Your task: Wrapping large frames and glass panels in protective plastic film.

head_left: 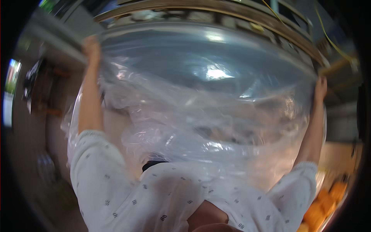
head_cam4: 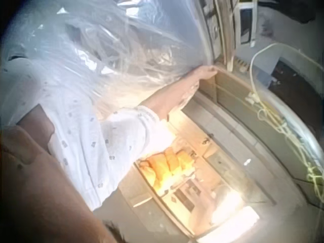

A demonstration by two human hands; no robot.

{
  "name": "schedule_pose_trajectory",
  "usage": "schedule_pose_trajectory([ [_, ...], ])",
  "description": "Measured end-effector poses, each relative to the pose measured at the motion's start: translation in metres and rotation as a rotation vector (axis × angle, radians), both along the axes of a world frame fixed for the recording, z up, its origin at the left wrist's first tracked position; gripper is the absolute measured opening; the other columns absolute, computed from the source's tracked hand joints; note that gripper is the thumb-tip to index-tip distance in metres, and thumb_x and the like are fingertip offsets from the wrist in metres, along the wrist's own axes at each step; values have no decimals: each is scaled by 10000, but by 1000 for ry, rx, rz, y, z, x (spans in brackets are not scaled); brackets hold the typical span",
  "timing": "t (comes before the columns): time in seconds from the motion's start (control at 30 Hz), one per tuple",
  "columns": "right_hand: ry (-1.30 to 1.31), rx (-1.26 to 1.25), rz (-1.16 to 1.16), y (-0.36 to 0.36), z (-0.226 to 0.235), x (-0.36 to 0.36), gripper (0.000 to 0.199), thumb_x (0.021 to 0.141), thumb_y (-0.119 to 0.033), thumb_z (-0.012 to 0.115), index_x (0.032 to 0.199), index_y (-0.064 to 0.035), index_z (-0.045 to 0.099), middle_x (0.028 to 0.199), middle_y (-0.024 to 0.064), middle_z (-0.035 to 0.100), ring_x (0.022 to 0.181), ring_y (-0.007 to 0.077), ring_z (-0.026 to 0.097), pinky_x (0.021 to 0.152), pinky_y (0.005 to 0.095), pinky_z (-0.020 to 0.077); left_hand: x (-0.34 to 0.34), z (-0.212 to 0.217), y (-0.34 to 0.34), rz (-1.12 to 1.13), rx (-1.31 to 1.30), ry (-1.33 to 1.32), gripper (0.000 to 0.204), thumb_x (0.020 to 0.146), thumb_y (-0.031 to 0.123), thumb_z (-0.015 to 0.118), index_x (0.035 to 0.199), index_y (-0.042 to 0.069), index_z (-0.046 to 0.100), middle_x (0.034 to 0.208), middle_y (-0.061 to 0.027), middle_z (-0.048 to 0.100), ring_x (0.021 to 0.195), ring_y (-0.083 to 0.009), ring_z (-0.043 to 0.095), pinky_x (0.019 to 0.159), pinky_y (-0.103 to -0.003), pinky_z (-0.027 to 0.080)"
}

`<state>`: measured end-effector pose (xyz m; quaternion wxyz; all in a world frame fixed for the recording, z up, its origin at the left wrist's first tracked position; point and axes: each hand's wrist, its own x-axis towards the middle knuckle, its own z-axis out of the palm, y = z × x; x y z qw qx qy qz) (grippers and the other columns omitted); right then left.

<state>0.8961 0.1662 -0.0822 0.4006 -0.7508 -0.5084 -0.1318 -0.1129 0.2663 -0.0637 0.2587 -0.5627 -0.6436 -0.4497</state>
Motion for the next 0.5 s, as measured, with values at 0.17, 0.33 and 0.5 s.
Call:
schedule_pose_trajectory([
  [0.17, 173, 43, 119, -11, -21, -25, 261, 874, -217, 505, 1018, 0, 533, 920, 73, 570, 839, 162, 531, 784, 264, 408, 82, -18, 13, -165, -107, -445, 221, 801, 225, 541, 888, 44, 634, 837, -131, 624, 815, -249, 590, 729, -326, 437],
  [0.33, 94, -29, 97, -1, -15, -26, 277, 880, -219, 492, 1027, 14, 528, 929, 86, 574, 853, 173, 530, 781, 267, 404, 96, -15, 36, -223, -208, -716, 222, 826, 243, 571, 900, 48, 645, 629, 16, 533, 520, -59, 442, 495, -216, 363],
  [0.5, 62, -98, -24, 14, -10, -31, 285, 882, -242, 494, 1011, 9, 538, 940, 99, 578, 847, 187, 530, 774, 284, 404, 93, -20, 61, -214, -162, -668, 261, 752, 260, 608, 902, 52, 656, 756, -51, 632, 693, -154, 579, 667, -283, 440],
])
